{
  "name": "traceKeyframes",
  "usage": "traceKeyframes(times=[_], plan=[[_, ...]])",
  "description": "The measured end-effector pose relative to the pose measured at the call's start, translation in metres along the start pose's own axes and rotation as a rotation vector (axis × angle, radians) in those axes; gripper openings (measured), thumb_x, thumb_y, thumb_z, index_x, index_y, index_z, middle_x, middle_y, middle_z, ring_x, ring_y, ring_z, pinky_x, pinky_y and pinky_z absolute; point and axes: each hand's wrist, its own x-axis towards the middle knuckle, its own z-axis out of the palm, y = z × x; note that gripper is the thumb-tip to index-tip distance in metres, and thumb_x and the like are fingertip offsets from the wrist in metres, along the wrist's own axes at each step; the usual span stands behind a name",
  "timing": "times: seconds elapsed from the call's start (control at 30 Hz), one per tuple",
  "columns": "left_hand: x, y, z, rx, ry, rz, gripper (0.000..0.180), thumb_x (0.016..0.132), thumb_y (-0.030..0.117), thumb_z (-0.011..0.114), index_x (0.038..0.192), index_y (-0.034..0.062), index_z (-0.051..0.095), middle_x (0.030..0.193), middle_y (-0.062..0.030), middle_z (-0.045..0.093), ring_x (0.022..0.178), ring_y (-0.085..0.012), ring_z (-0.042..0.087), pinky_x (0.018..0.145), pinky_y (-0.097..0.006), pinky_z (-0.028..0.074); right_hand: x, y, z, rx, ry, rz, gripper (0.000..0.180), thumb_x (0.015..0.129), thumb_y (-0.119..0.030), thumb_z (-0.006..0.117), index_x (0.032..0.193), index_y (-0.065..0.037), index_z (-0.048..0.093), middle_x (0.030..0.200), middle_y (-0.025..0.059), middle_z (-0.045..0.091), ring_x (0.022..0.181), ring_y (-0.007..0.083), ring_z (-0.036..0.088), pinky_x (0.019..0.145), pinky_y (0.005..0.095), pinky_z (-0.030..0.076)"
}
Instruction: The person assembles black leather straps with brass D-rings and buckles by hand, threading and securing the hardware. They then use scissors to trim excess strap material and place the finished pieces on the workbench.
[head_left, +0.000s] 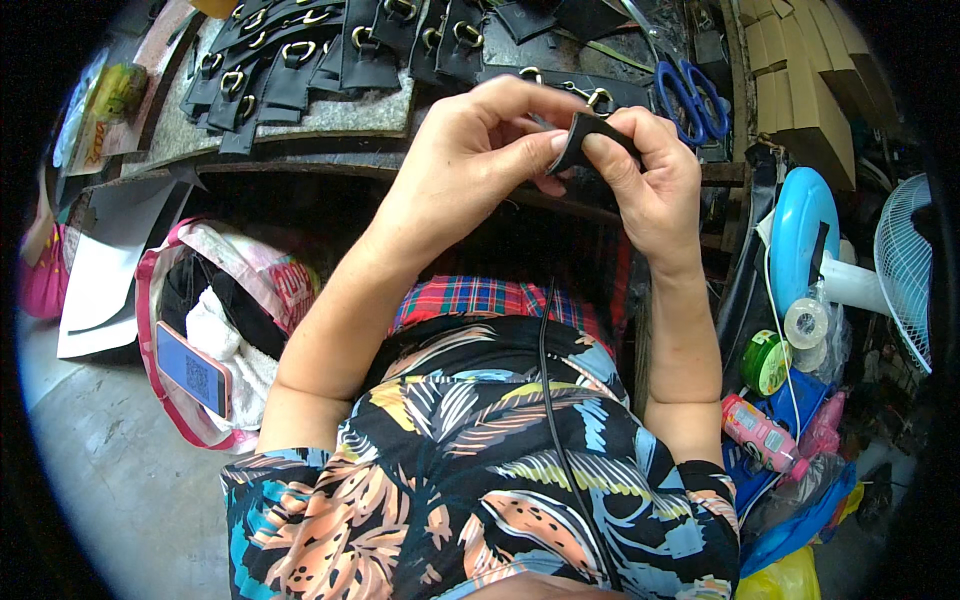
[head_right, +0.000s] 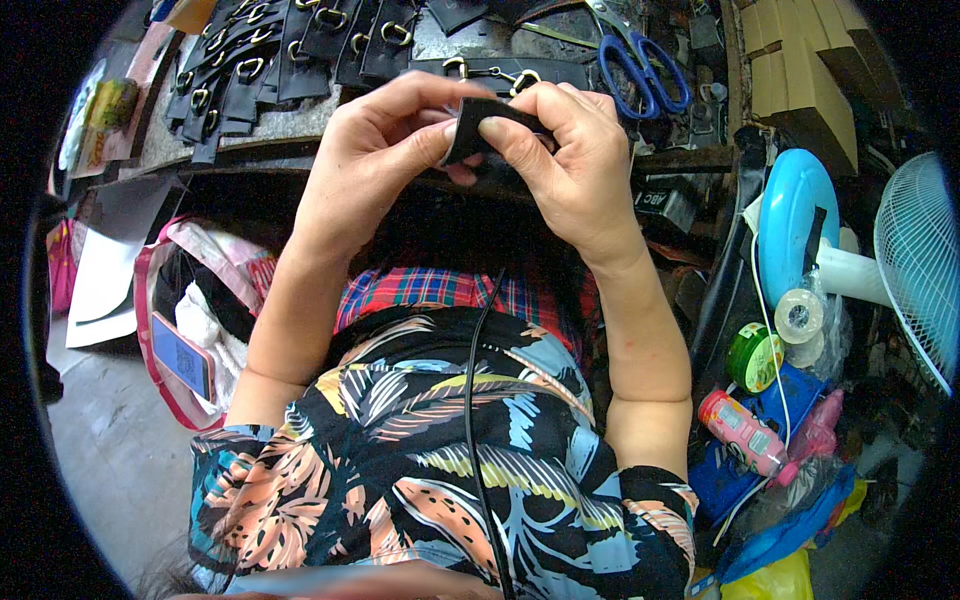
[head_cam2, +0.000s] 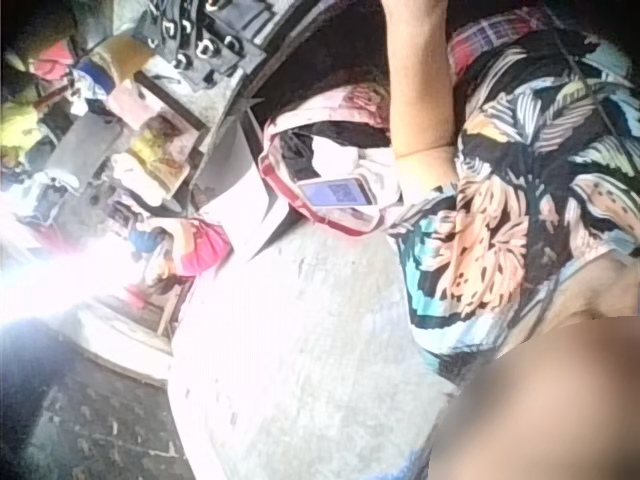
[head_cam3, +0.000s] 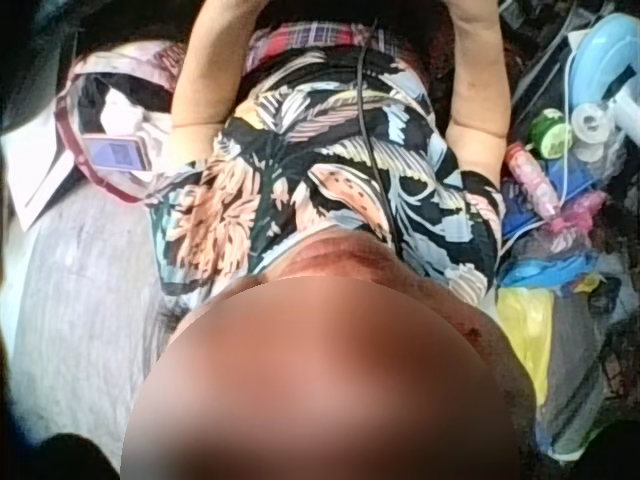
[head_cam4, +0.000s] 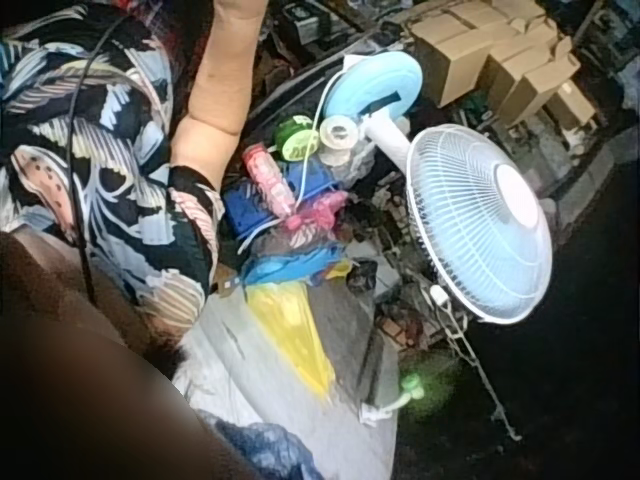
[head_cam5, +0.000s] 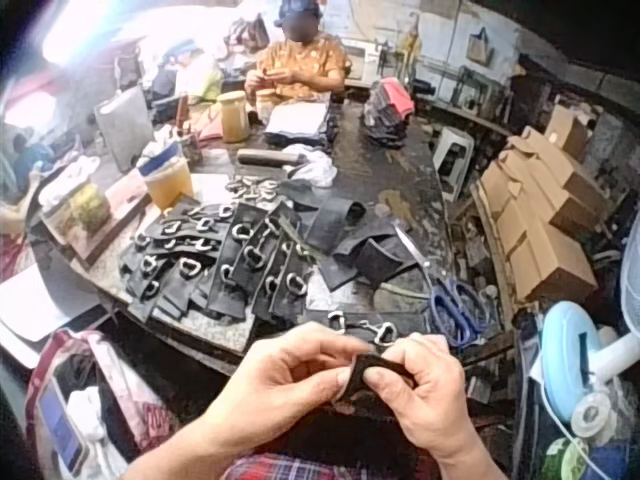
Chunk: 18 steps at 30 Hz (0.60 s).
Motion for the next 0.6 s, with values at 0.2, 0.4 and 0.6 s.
traceKeyframes(times=[0.2, 0.4, 0.6], plan=[[0.006, -0.003, -0.007, 0.089, 0.003, -0.088, 0.023, 0.099, 0.008, 0.069, 0.118, -0.0051, 0.07, 0.096, -0.0082, 0.074, 0.081, -0.0129, 0.072, 0.07, -0.027, 0.062, 0.004, 0.002, -0.002, -0.054, -0.066, -0.024, 0.029, 0.097, -0.034, 0.071, 0.09, -0.007, 0.071, 0.076, 0.0066, 0.063, 0.074, 0.0252, 0.059, 0.081, 0.0363, 0.043], [0.007, -0.007, 0.003, 0.117, 0.136, -0.009, 0.016, 0.099, 0.006, 0.066, 0.11, -0.0057, 0.07, 0.088, -0.0062, 0.072, 0.074, -0.0104, 0.07, 0.062, -0.026, 0.061, 0.004, 0.001, 0.0, -0.013, -0.011, 0.009, 0.023, 0.1, -0.022, 0.06, 0.094, -0.003, 0.072, 0.075, 0.0086, 0.062, 0.074, 0.0259, 0.059, 0.081, 0.0372, 0.042], [0.007, -0.007, 0.001, 0.088, 0.147, -0.038, 0.015, 0.102, 0.007, 0.062, 0.11, -0.0046, 0.068, 0.089, -0.0045, 0.069, 0.071, -0.0093, 0.066, 0.061, -0.026, 0.061, 0.005, 0.0, -0.004, -0.026, -0.056, -0.03, 0.023, 0.099, -0.023, 0.061, 0.094, -0.003, 0.072, 0.078, 0.0096, 0.065, 0.076, 0.0268, 0.06, 0.082, 0.0381, 0.042]])
